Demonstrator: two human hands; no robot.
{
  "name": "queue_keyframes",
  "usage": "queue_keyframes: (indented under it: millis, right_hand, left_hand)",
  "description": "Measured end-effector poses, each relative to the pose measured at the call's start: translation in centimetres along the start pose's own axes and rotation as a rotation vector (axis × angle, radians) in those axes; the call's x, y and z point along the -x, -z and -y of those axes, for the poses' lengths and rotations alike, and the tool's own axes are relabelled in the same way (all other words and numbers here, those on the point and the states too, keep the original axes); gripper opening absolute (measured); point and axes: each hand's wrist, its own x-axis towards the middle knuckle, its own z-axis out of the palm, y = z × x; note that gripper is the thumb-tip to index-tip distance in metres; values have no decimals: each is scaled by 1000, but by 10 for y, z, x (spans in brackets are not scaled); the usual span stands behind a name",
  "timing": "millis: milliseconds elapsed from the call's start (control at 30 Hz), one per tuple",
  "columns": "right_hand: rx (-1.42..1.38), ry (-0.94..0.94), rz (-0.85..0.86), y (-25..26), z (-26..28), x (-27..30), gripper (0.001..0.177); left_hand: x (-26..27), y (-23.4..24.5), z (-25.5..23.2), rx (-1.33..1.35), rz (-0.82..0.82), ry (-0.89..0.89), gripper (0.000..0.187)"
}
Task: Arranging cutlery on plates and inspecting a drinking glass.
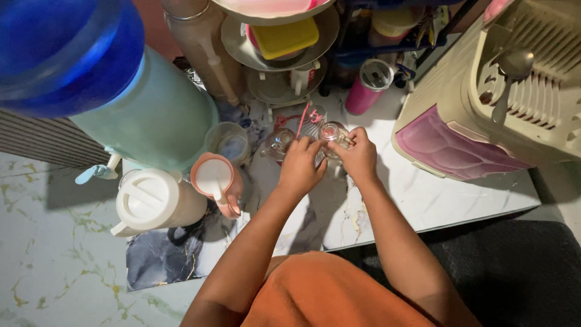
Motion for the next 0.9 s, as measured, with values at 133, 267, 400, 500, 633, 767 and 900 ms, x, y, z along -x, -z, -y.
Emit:
queue_keyframes:
  millis: [133, 267, 400, 500, 633, 767, 900]
  right_hand:
    - [-46, 10, 16, -3, -8, -2, 57]
    - [-67, 224, -100, -3, -12, -2, 52]
    - [-137, 330, -159, 12, -8, 2, 36]
    - [-175, 231, -190, 33, 5, -1, 28]
    - [-253, 179, -235, 73, 13, -8, 20]
    - [-310, 218, -312, 116, 23, -8, 14]
    - [-366, 297, -386, 157, 40, -4, 12]
  left_hand:
    - [-1, -6, 5, 6, -33, -33, 41]
    - [-3, -10, 6, -5, -55, -51, 43]
    - [-14, -10, -7, 19, -23, -44, 43]
    - [-30, -15, -24, 76, -56, -114, 43]
    - [-57, -24, -55, 137, -38, -179, 44]
    - [-84, -27, -95, 193, -58, -253, 41]
    - [-109, -40, -127, 282, -121, -348, 37]
